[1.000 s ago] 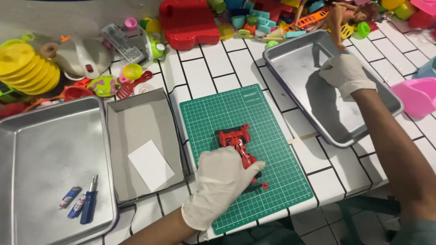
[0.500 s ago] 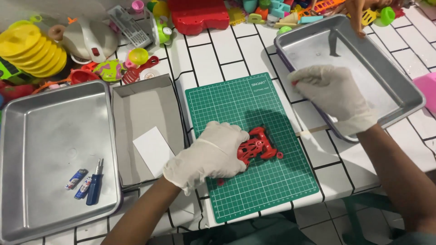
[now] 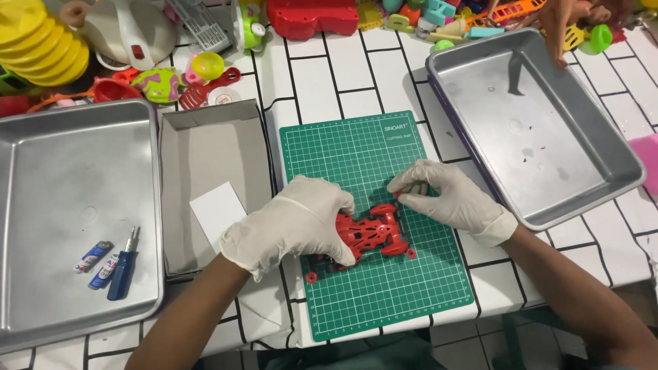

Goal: Assembling a red toy car by attaching the body to the chassis and using a screwdriver to secure parts.

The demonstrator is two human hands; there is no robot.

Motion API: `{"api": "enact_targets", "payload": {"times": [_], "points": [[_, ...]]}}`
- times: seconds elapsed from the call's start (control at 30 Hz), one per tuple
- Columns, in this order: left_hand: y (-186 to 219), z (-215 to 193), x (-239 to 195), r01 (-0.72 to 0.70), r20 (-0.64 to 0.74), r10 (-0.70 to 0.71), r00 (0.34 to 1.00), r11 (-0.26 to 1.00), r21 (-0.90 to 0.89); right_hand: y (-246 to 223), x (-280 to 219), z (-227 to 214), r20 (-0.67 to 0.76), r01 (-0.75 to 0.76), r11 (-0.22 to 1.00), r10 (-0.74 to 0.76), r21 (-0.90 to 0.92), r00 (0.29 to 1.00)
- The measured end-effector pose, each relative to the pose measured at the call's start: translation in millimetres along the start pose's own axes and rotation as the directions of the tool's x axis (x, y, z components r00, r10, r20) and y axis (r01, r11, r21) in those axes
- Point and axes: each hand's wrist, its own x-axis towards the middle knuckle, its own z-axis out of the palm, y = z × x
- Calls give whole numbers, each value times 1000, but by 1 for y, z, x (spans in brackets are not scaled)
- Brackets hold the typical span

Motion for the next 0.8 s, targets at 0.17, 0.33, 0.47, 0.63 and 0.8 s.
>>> {"api": "enact_targets", "payload": {"times": [0.17, 0.33, 0.47, 0.63, 0.8], "points": [[-1, 4, 4, 15, -21, -15, 1000, 1000, -2, 8, -1, -2, 68, 17, 1000, -18, 15, 998], [-4, 6, 3, -33, -24, 33, 999, 999, 32, 3, -1, 4, 69, -9, 1000, 11, -22, 998], [-3, 6, 3, -35, -20, 35, 999, 999, 25, 4, -1, 4, 56, 21, 998, -17, -64, 998], [-5, 9, 5, -42, -17, 43, 999, 999, 29, 7, -1, 6, 43, 31, 998, -29, -63, 999], [-2, 6, -1, -21, -14, 22, 1000, 999, 41, 29, -3, 6, -70, 225, 974, -227, -33, 971]]}}
